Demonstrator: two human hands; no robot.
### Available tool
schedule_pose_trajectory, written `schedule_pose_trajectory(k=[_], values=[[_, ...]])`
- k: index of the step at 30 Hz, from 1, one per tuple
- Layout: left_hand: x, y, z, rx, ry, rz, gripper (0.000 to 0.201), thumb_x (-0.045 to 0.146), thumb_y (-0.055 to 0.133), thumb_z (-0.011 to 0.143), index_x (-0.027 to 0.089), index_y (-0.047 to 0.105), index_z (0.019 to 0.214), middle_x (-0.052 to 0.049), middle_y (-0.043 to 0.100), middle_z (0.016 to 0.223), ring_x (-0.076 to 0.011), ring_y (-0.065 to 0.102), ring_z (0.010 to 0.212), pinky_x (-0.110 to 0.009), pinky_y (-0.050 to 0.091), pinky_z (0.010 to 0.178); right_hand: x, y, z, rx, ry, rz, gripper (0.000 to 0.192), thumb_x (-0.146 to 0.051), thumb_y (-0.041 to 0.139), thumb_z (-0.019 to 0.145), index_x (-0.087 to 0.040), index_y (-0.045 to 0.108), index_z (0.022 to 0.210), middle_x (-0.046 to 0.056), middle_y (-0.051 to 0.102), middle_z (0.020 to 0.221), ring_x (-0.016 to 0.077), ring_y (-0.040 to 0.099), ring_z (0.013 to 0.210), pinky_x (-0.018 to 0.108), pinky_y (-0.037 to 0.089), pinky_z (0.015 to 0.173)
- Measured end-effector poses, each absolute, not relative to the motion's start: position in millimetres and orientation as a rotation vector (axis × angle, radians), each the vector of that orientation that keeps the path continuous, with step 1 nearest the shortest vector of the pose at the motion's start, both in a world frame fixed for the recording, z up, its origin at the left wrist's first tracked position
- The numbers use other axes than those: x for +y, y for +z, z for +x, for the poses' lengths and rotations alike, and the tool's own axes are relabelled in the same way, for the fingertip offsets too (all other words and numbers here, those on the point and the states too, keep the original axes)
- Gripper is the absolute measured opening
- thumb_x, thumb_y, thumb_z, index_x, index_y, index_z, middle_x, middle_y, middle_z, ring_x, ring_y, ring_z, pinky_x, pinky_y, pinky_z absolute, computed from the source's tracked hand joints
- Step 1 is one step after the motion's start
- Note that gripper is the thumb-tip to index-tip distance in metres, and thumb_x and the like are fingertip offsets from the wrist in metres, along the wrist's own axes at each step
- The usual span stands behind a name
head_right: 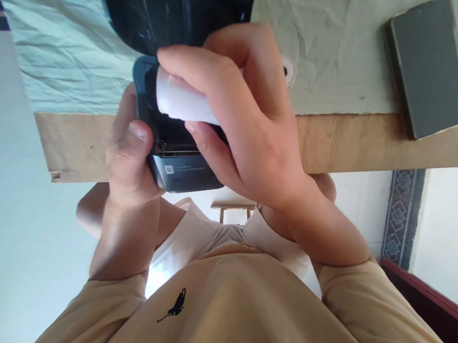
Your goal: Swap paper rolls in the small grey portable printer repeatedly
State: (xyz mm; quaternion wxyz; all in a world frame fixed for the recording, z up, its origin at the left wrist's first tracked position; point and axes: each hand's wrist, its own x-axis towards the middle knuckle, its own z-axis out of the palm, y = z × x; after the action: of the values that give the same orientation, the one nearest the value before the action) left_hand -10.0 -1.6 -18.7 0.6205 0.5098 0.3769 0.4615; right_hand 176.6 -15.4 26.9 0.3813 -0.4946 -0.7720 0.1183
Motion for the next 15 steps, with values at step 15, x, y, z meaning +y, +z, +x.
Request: schedule_pose_trajectory(k=[15], values=[[-10, 0, -9, 0.852, 1.065, 1.217, 0.044, 0.053, 0.058, 0.098, 0.027, 0.063, 0.133, 0.000, 0.063, 0.141, -0.0295, 0.047, 0.151, -0.051, 0.035, 0.131, -13, 22, 167, -1.946, 0.309, -1.224, 0.007, -0.021, 0.059, 0.093, -0.022, 0.063, 0.097, 0.000, 0.075, 0.104, 0.0162, 0.070, 0.112, 0.036, 0.054, 0.099]])
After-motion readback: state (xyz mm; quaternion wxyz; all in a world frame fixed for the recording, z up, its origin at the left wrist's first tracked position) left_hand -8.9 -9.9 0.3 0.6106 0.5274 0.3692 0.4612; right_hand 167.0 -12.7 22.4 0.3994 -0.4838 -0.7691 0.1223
